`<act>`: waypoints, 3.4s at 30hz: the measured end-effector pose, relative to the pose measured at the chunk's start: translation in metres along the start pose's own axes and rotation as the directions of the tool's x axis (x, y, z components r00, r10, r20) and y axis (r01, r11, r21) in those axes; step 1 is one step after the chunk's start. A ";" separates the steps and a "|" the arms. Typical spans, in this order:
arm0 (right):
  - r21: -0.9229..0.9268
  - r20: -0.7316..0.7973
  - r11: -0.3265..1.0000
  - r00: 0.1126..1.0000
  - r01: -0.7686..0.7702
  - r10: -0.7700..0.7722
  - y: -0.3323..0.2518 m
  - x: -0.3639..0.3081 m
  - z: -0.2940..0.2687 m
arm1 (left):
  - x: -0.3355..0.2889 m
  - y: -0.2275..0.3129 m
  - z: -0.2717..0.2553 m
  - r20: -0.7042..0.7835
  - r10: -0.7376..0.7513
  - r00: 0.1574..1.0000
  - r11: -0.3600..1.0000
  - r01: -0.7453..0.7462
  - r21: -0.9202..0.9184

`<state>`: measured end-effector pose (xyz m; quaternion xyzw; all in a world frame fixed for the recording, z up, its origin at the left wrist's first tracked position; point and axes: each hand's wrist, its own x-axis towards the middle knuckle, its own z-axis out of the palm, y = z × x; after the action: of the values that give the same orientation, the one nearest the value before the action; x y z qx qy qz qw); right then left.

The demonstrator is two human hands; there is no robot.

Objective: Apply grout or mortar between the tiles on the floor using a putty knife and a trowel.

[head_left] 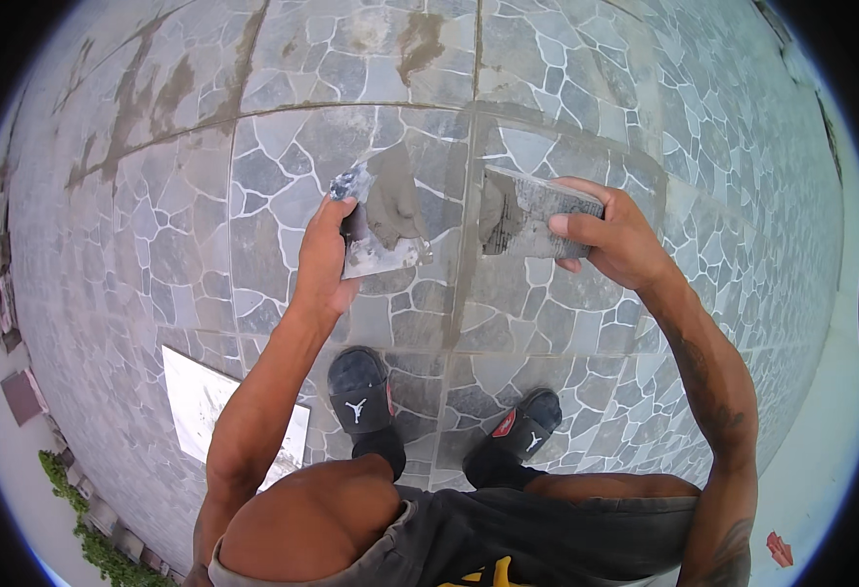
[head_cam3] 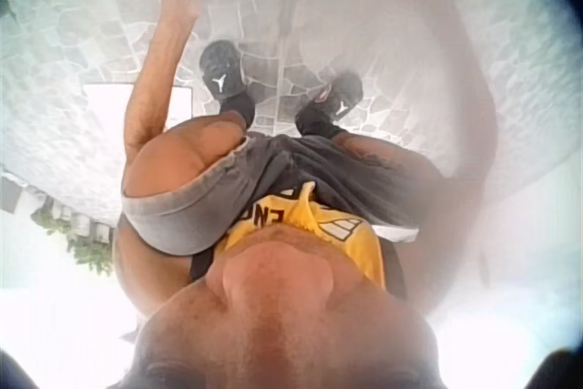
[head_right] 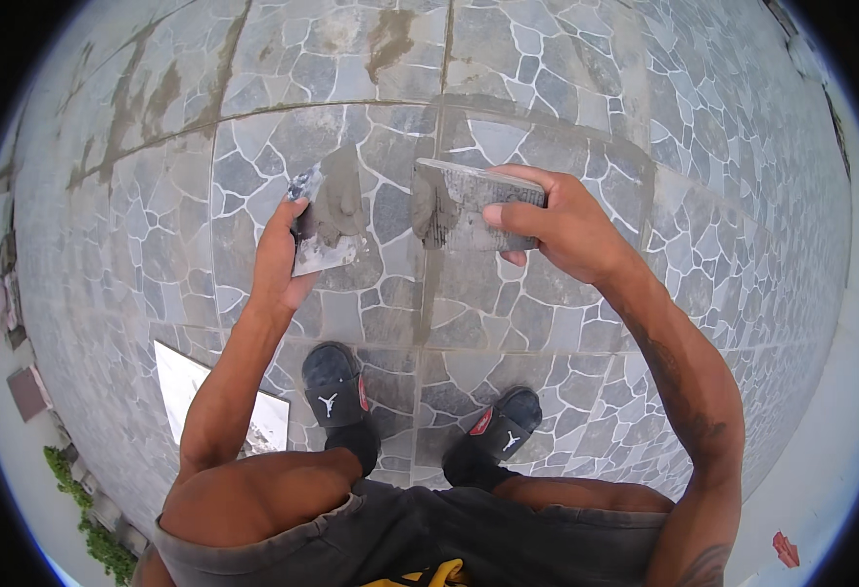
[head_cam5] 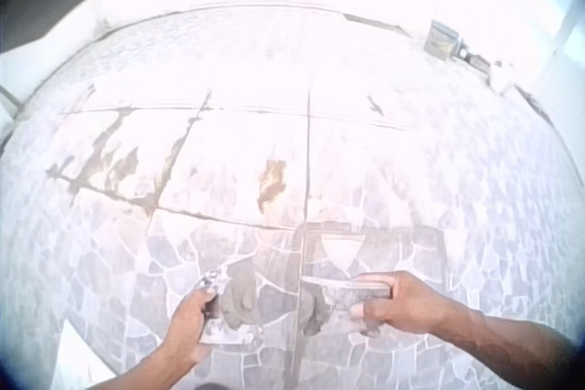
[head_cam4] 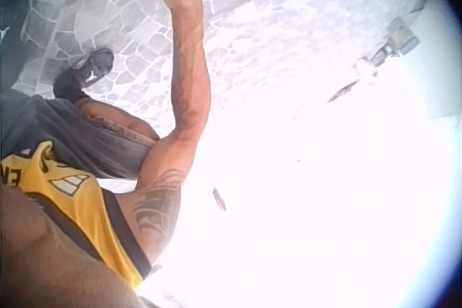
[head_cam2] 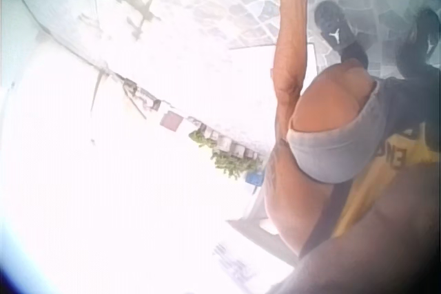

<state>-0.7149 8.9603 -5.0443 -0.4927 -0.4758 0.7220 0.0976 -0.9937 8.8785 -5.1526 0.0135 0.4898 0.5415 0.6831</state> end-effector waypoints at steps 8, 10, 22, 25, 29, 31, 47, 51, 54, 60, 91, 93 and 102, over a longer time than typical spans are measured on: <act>-0.429 -0.214 0.858 0.891 0.282 -0.400 -0.037 -0.147 0.026 | -0.104 -0.027 0.090 0.100 -0.141 0.985 0.974 0.156 -0.164; -0.437 -0.163 0.838 0.888 0.326 -0.430 -0.044 -0.174 0.032 | -0.134 -0.030 0.112 0.146 -0.171 0.974 0.961 0.197 -0.193; -0.762 0.368 0.037 0.479 0.646 -0.797 -0.039 -0.248 0.060 | -0.218 -0.038 0.144 0.266 -0.206 0.942 0.932 0.272 -0.241; -0.784 0.394 -0.023 0.470 0.620 -0.790 -0.037 -0.251 0.062 | -0.226 -0.032 0.144 0.263 -0.146 0.954 0.940 0.217 -0.263; -0.806 0.414 -0.068 0.477 0.588 -0.776 -0.032 -0.252 0.058 | -0.231 -0.023 0.141 0.317 -0.083 0.945 0.962 0.159 -0.222; -0.829 0.401 -0.079 0.489 0.554 -0.775 -0.028 -0.249 0.056 | -0.232 -0.020 0.140 0.331 -0.053 0.942 0.971 0.126 -0.203; -0.355 -0.269 0.912 0.912 0.206 -0.311 -0.019 -0.251 0.022 | -0.226 0.000 0.141 0.248 0.083 0.965 0.996 -0.077 -0.033; -0.161 -0.204 0.952 0.935 0.261 -0.291 -0.027 -0.247 0.005 | -0.218 -0.013 0.135 0.277 0.063 0.959 0.997 -0.069 0.015; -0.072 -0.211 0.956 0.933 0.283 -0.292 -0.029 -0.242 0.002 | -0.213 -0.017 0.133 0.278 0.035 0.960 0.998 -0.045 0.033; -0.073 -0.177 0.942 0.925 0.328 -0.336 -0.031 -0.239 0.005 | -0.204 -0.029 0.129 0.284 -0.006 0.959 1.000 0.001 0.017; -0.663 -0.535 0.666 0.838 -0.342 -0.103 0.025 -0.179 -0.158 | -0.183 -0.044 0.144 0.218 0.000 0.976 0.992 -0.028 0.127; -0.644 -0.590 0.669 0.798 -0.372 -0.125 0.040 -0.159 -0.205 | -0.171 -0.053 0.149 0.218 -0.046 0.975 0.990 0.015 0.142; -0.581 -0.799 0.518 0.560 -0.628 -0.219 0.065 -0.035 -0.322 | -0.084 -0.039 0.128 -0.046 -0.071 0.996 0.985 0.077 0.154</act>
<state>-0.4172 9.0943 -5.0934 -0.8031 -0.5845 0.1068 -0.0447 -0.8724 8.8652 -5.0524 0.0379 0.5445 0.4759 0.6896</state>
